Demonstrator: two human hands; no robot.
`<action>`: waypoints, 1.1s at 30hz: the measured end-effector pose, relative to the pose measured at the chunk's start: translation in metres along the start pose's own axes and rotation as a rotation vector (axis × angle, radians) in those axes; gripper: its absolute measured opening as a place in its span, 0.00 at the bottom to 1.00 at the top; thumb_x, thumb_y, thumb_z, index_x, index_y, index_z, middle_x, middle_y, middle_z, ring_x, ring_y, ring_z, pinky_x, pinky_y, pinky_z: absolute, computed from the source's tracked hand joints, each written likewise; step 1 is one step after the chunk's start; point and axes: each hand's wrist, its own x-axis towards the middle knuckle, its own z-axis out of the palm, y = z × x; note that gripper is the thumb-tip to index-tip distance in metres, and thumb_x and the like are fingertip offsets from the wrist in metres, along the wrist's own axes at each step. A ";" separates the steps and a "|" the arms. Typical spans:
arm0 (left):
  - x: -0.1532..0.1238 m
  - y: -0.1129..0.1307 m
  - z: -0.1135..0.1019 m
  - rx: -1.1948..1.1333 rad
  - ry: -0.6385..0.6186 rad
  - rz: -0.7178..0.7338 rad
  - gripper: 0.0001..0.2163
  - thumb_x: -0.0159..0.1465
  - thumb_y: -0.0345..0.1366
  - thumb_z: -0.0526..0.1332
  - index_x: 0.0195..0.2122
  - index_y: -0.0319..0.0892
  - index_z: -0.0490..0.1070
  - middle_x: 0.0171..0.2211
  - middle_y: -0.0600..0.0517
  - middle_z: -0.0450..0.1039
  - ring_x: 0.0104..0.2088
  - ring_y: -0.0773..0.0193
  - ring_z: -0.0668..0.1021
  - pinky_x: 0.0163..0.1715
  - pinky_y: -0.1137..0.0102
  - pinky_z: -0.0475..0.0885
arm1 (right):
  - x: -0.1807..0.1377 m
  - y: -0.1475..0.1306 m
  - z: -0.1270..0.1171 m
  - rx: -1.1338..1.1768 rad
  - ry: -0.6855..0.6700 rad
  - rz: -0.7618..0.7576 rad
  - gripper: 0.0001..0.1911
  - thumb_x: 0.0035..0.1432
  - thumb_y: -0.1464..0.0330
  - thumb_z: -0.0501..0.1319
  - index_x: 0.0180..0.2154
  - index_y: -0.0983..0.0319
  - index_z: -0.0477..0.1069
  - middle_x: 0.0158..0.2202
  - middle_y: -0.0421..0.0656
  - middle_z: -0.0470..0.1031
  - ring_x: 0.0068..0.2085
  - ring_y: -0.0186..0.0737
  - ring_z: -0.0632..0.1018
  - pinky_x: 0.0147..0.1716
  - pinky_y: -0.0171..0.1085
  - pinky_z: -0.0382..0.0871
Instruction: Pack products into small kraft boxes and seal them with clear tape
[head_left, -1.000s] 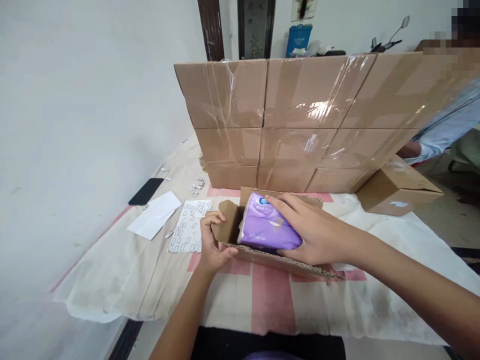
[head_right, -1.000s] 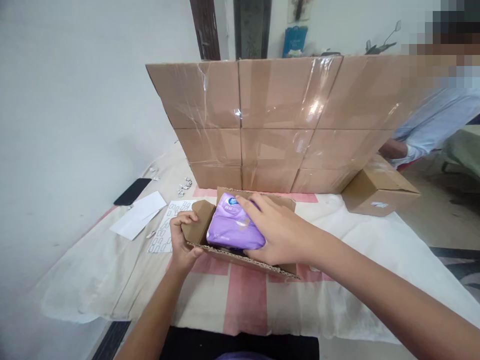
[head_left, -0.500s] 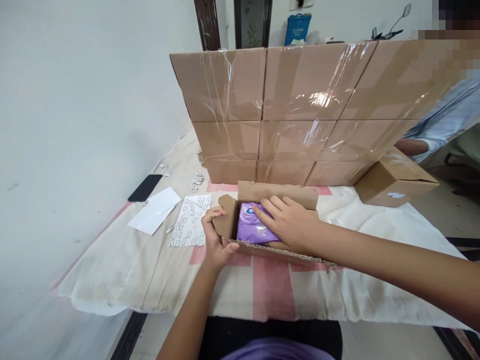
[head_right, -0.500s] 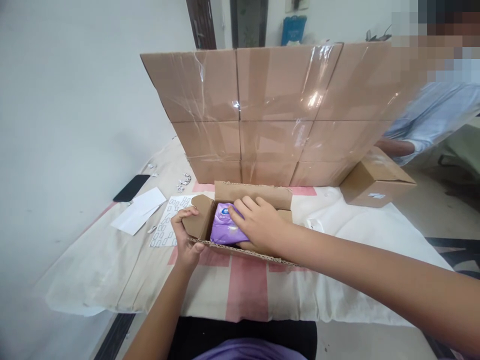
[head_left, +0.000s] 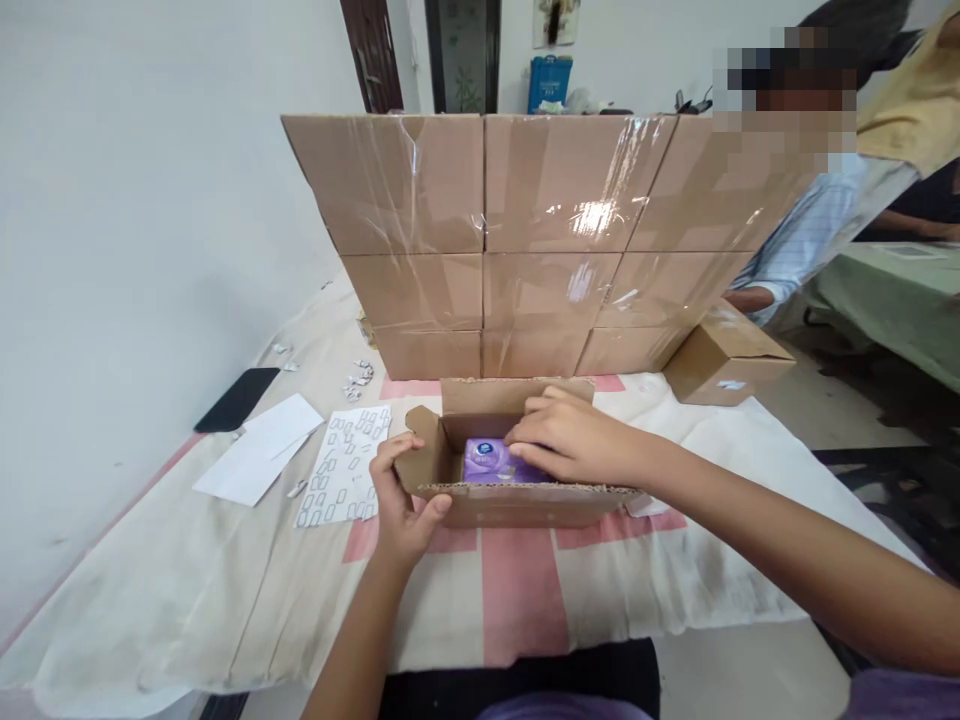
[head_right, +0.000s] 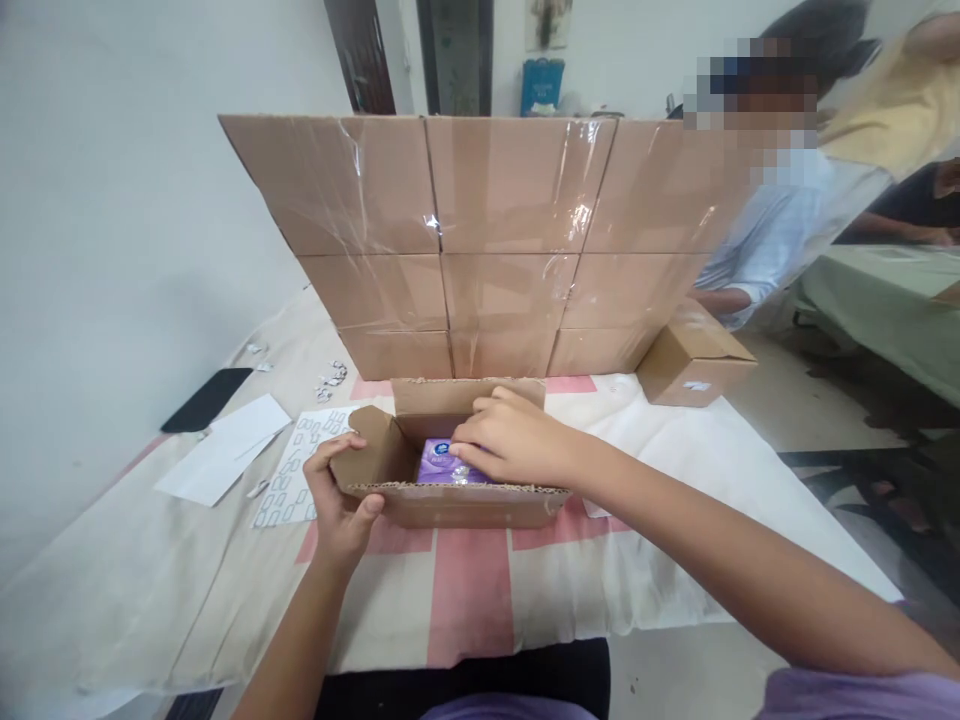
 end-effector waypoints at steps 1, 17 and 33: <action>-0.001 0.000 -0.001 0.015 -0.001 0.012 0.28 0.65 0.53 0.65 0.61 0.47 0.62 0.48 0.46 0.68 0.52 0.53 0.73 0.55 0.56 0.68 | -0.010 0.003 -0.005 0.069 0.062 0.027 0.20 0.74 0.62 0.52 0.34 0.60 0.78 0.33 0.43 0.82 0.37 0.42 0.74 0.43 0.45 0.61; 0.006 0.017 0.004 -0.127 -0.359 -0.478 0.35 0.73 0.40 0.55 0.75 0.59 0.34 0.76 0.48 0.44 0.74 0.52 0.54 0.71 0.48 0.52 | -0.077 0.009 0.098 0.817 0.870 0.416 0.42 0.64 0.58 0.64 0.72 0.43 0.46 0.73 0.44 0.55 0.72 0.54 0.59 0.68 0.60 0.58; 0.038 0.052 0.016 0.666 -0.680 0.154 0.28 0.63 0.53 0.67 0.60 0.45 0.72 0.59 0.43 0.74 0.59 0.39 0.72 0.61 0.47 0.59 | -0.062 0.020 0.109 0.611 1.084 0.304 0.18 0.68 0.66 0.52 0.47 0.54 0.81 0.47 0.46 0.83 0.66 0.62 0.71 0.64 0.68 0.61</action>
